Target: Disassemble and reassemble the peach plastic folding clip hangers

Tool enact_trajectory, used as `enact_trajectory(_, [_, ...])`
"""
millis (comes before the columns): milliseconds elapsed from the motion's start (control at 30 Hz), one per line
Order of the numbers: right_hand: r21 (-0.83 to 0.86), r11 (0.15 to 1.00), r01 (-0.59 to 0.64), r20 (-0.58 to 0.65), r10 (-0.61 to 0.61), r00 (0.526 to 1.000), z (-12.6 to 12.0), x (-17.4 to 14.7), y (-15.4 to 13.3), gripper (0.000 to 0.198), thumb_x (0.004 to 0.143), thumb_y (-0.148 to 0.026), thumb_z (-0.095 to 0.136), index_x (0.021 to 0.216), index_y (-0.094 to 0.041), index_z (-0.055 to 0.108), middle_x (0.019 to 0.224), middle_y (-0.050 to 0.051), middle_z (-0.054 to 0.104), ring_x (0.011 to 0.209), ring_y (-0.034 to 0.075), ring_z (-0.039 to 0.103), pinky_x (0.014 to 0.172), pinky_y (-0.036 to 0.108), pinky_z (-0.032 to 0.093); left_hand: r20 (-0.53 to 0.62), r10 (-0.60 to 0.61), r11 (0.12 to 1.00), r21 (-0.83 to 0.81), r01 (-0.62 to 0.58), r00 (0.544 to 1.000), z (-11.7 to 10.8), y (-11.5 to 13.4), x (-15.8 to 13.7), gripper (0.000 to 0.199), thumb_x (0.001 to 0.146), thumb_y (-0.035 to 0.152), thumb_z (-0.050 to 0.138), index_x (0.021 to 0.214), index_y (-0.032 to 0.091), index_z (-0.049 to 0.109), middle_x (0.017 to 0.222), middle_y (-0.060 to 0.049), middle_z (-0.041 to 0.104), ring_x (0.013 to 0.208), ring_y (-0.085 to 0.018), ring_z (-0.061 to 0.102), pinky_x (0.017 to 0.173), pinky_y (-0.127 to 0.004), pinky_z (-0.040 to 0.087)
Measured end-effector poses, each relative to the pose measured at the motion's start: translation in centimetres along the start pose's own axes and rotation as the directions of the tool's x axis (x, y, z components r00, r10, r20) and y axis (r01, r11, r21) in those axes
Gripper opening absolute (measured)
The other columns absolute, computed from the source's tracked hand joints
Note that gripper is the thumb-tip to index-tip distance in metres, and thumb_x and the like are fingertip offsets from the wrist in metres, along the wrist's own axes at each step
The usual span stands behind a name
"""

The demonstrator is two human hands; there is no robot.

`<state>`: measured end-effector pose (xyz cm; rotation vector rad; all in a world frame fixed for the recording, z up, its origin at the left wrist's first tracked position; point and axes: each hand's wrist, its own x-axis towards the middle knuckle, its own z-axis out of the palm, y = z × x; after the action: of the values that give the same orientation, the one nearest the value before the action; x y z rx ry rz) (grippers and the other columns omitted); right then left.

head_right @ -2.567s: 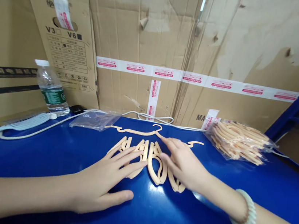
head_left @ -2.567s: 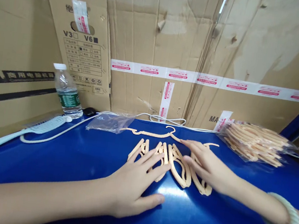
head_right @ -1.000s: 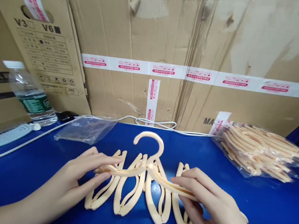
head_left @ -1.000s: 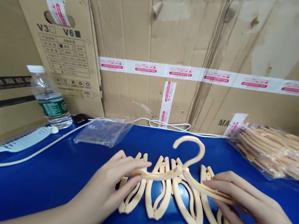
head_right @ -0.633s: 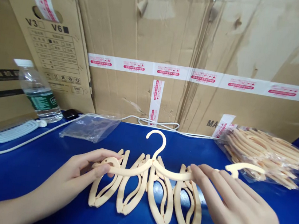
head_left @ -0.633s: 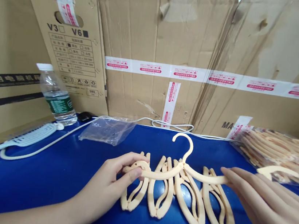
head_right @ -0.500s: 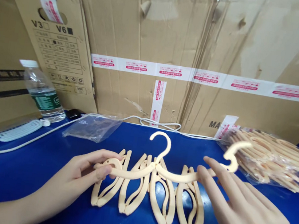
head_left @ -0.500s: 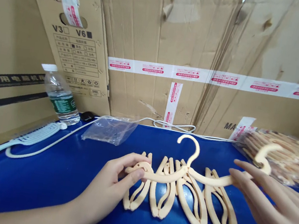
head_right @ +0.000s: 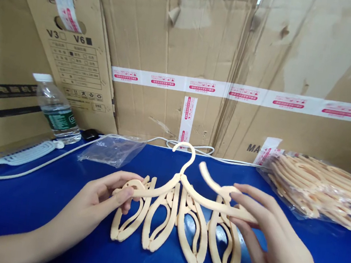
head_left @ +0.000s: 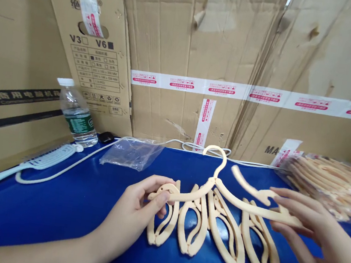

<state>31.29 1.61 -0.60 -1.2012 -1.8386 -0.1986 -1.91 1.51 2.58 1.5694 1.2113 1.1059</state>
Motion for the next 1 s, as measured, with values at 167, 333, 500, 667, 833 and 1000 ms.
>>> enact_trajectory(167, [0.311, 0.897, -0.314, 0.178, 0.269, 0.947, -0.1, -0.5, -0.7, 0.044, 0.085, -0.045, 0.065, 0.126, -0.034, 0.054, 0.100, 0.003, 0.072, 0.073, 0.021, 0.073, 0.068, 0.022, 0.062, -0.004, -0.010, 0.991, -0.134, 0.010, 1.000, 0.3, 0.1, 0.0, 0.027, 0.086, 0.039, 0.065, 0.104, 0.019, 0.068, 0.087, -0.002, 0.069, 0.073, -0.013, 0.065, 0.071, -0.023, 0.056])
enact_trajectory(333, [0.425, 0.725, -0.542, 0.284, 0.461, 0.840, -0.1, 0.3, -0.4, 0.046, 0.074, -0.052, 0.074, 0.114, -0.031, 0.065, 0.095, 0.003, 0.073, 0.084, 0.020, 0.070, 0.075, 0.015, 0.057, -0.052, -0.077, 0.968, -0.242, 0.062, 0.996, 0.0, 0.2, 0.3, 0.029, 0.083, 0.038, 0.070, 0.104, 0.017, 0.068, 0.092, -0.003, 0.070, 0.081, -0.014, 0.068, 0.077, -0.022, 0.058])
enact_trajectory(500, [0.600, 0.464, -0.651, 0.390, 0.542, 0.745, -0.1, 1.1, -2.6, 0.048, 0.071, -0.050, 0.078, 0.112, -0.029, 0.065, 0.093, 0.004, 0.070, 0.083, 0.019, 0.067, 0.073, 0.017, 0.056, -0.061, -0.144, 0.941, -0.318, 0.117, 0.988, 0.1, 0.5, 0.3, 0.041, 0.077, 0.036, 0.077, 0.111, 0.019, 0.064, 0.088, -0.001, 0.069, 0.078, -0.014, 0.068, 0.065, -0.018, 0.058])
enact_trajectory(667, [0.679, 0.263, -0.686, 0.517, 0.492, 0.700, 0.4, 1.1, -5.4, 0.044, 0.075, -0.042, 0.078, 0.109, -0.032, 0.052, 0.080, -0.001, 0.066, 0.065, 0.015, 0.062, 0.060, 0.023, 0.054, 0.023, -0.155, 0.933, -0.326, 0.154, 0.988, 1.2, 0.9, -0.6, 0.048, 0.074, 0.040, 0.078, 0.113, 0.018, 0.061, 0.088, -0.002, 0.066, 0.074, -0.014, 0.066, 0.061, -0.021, 0.059])
enact_trajectory(833, [0.631, 0.397, -0.667, 0.610, 0.278, 0.742, 0.7, 0.6, -6.2, 0.027, 0.083, -0.041, 0.072, 0.076, -0.021, 0.055, 0.068, 0.000, 0.063, 0.057, 0.013, 0.060, 0.053, 0.020, 0.050, 0.121, -0.134, 0.942, -0.293, 0.164, 0.984, 2.2, 0.7, -1.5, 0.051, 0.077, 0.040, 0.074, 0.118, 0.017, 0.056, 0.088, -0.003, 0.066, 0.070, -0.014, 0.064, 0.057, -0.021, 0.058])
enact_trajectory(1000, [0.551, 0.595, -0.586, 0.672, 0.101, 0.734, -0.1, 0.1, -7.5, 0.022, 0.088, -0.044, 0.065, 0.087, -0.024, 0.072, 0.084, 0.004, 0.070, 0.075, 0.018, 0.068, 0.070, 0.028, 0.058, 0.151, -0.110, 0.954, -0.262, 0.147, 0.982, 2.8, 0.5, -2.1, 0.047, 0.080, 0.037, 0.071, 0.119, 0.016, 0.054, 0.085, -0.004, 0.066, 0.076, -0.017, 0.065, 0.059, -0.023, 0.058])
